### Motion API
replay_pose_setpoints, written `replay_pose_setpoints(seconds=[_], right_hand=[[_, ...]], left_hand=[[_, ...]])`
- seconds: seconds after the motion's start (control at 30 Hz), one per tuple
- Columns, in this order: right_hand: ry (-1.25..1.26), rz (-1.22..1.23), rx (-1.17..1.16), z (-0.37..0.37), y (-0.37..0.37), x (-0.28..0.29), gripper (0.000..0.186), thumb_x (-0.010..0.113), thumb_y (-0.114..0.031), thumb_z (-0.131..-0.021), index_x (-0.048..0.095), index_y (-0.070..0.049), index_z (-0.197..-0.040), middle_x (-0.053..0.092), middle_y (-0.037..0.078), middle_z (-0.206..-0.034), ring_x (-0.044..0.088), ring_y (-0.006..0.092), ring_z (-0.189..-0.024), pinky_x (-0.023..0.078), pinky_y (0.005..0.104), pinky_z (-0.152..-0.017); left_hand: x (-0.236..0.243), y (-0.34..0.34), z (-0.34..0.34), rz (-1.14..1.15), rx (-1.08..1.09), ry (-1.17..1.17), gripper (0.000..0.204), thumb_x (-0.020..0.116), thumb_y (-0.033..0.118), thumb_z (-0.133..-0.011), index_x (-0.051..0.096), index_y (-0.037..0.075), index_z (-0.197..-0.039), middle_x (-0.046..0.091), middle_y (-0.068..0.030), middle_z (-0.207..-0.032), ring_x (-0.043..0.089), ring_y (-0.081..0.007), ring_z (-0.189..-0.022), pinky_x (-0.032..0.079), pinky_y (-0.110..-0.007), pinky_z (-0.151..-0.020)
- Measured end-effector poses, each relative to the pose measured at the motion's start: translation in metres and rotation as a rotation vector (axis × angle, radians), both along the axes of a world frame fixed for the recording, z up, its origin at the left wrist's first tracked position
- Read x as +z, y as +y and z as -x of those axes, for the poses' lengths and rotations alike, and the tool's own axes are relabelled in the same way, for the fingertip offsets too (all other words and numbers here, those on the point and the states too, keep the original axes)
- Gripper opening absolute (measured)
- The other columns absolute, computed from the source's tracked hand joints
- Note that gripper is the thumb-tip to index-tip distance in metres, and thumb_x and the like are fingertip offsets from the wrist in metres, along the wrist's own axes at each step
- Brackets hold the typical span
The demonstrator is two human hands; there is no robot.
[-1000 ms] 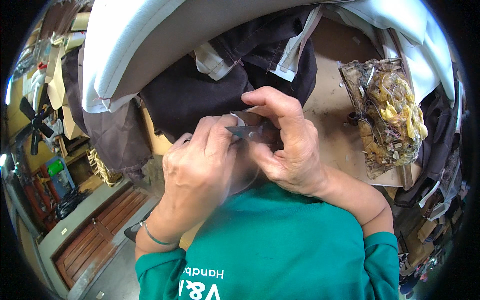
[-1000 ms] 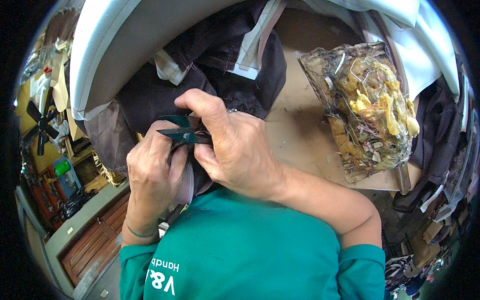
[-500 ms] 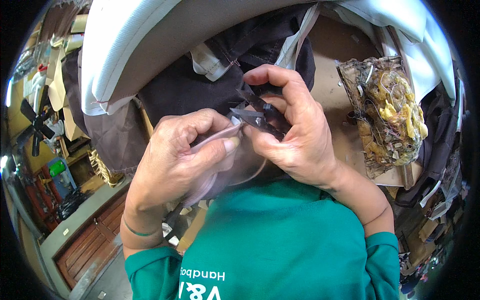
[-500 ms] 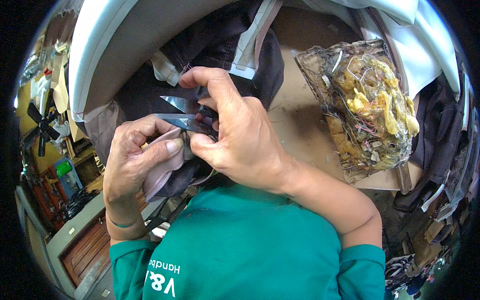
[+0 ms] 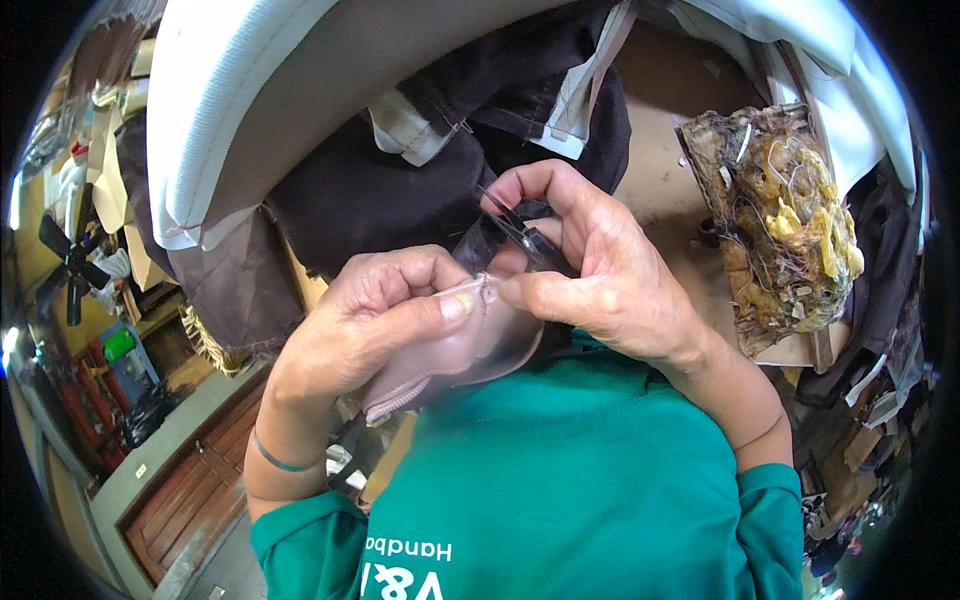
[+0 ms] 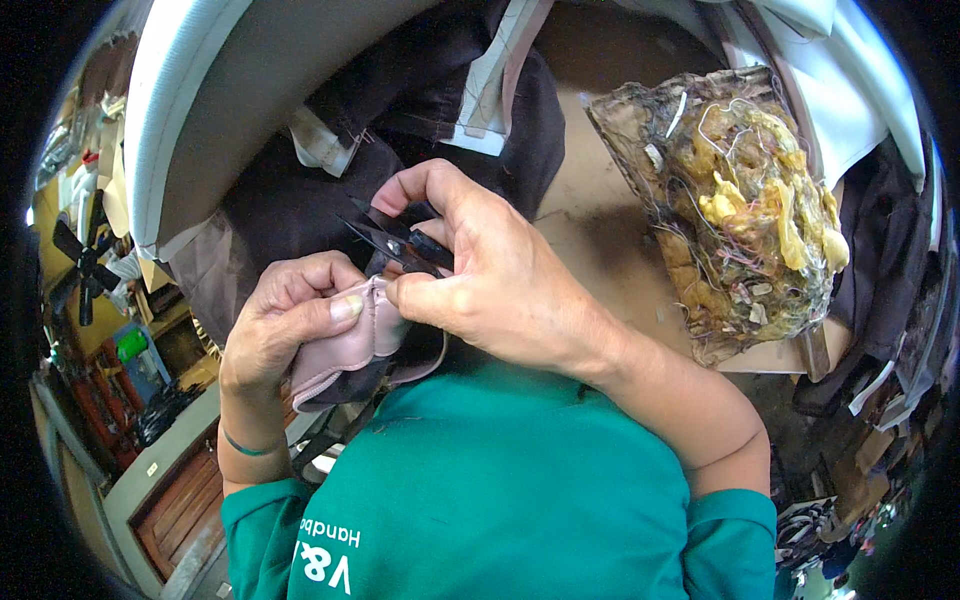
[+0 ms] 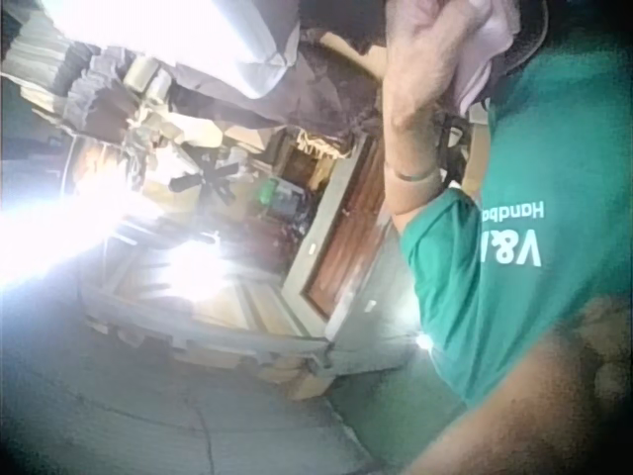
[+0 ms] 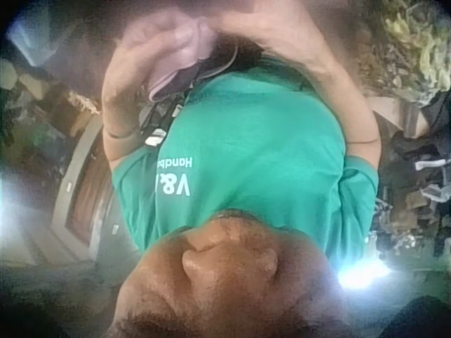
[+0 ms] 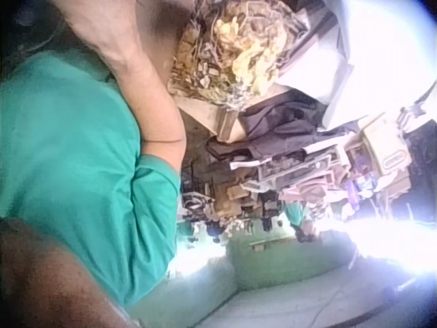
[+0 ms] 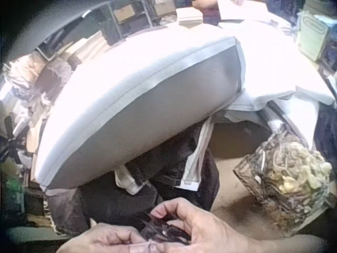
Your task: The person uses a seam ripper to remove stitches from a pink fabric item in a workshop setting. They carefully pick at the seams and then turn the item inside out to inspect the interior.
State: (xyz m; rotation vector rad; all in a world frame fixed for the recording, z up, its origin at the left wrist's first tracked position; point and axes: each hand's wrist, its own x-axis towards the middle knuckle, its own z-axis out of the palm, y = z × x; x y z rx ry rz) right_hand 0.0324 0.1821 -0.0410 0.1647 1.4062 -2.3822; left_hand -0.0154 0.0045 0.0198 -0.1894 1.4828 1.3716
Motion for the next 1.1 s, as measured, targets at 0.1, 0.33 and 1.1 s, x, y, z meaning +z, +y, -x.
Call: replay_pose_setpoints(seconds=[0.1,0.33,1.1], right_hand=[[0.012,-0.125,0.045,-0.004,0.005,0.001,0.045,0.059,-0.002,-0.072,0.041,0.002,-0.113,0.049,0.007,-0.1,0.051,0.0098,-0.084,0.042,0.023,-0.075],[0.468,-0.76,0.161,-0.016,0.029,0.03,0.04,0.065,-0.016,-0.076,0.049,0.0,-0.11,0.055,0.015,-0.095,0.058,0.0254,-0.078,0.047,0.0284,-0.068],[0.785,-1.273,0.194,-0.03,0.021,0.032,0.028,0.056,-0.016,-0.065,0.058,-0.003,-0.09,0.051,0.003,-0.066,0.054,0.0147,-0.047,0.045,0.0271,-0.044]], left_hand=[[-0.003,0.001,-0.005,-0.006,-0.026,0.081,0.019,0.055,0.017,-0.086,0.057,-0.002,-0.086,0.056,-0.0017,-0.077,0.049,-0.0044,-0.068,0.04,-0.018,-0.061],[-0.009,0.001,-0.003,-0.054,-0.132,0.306,0.018,0.054,0.014,-0.085,0.056,-0.004,-0.088,0.055,-0.007,-0.093,0.05,-0.0086,-0.081,0.041,-0.023,-0.073],[-0.009,0.009,-0.007,-0.008,-0.196,0.378,0.016,0.054,0.012,-0.082,0.057,-0.004,-0.081,0.056,-0.0123,-0.097,0.051,-0.0138,-0.086,0.039,-0.027,-0.077]])
